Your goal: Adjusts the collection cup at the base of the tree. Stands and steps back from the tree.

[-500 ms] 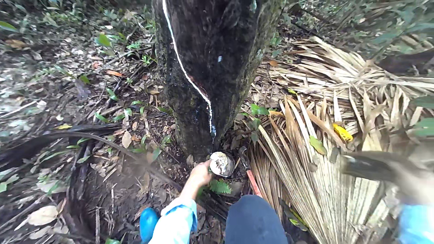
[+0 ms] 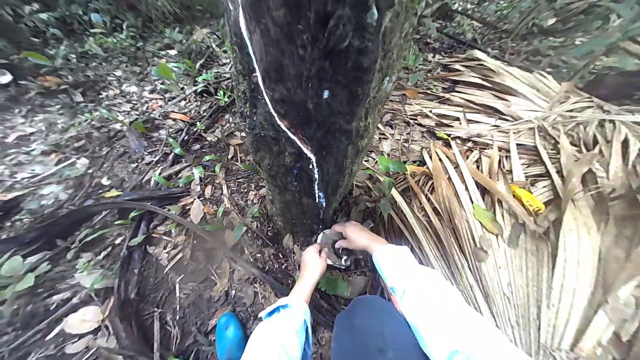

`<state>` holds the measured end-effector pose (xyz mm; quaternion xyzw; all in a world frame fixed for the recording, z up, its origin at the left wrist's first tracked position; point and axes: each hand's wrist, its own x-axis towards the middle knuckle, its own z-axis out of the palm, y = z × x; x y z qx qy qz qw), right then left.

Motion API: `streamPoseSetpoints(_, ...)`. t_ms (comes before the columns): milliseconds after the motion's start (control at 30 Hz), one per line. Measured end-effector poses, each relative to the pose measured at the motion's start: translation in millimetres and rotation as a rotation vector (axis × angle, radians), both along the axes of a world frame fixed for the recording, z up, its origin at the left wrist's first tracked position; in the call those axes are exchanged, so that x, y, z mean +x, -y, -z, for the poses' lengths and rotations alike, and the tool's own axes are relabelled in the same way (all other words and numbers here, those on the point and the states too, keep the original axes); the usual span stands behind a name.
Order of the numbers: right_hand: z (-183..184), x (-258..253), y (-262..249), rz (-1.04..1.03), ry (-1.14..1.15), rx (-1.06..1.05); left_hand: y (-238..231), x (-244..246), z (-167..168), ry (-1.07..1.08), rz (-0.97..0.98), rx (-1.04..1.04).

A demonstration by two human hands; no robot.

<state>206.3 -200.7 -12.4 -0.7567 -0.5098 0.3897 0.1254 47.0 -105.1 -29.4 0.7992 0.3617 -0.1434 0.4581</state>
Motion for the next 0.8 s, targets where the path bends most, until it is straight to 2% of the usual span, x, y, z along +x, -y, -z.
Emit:
streamPoseSetpoints(100,24.0,9.3,-2.5,0.121,0.043,-0.178,-3.1,2.1,15.5,0.016,-0.128,-0.009)
streamPoseSetpoints(300,45.4,-3.4,-19.5,0.379,0.1,-0.348,-14.2,21.0,24.5,-0.159,-0.096,0.05)
streamPoseSetpoints(500,65.3,-7.7,-37.0,0.498,0.013,-0.306,-28.4,29.6,32.6,-0.224,-0.123,0.099)
streamPoseSetpoints(633,73.6,-8.2,-42.7,0.568,-0.018,-0.26,-37.4,16.6,36.4,-0.144,-0.172,-0.011)
streamPoseSetpoints(800,76.2,-7.3,-46.5,0.599,-0.015,-0.212,-34.4,-19.6,22.8,-0.098,-0.178,-0.131)
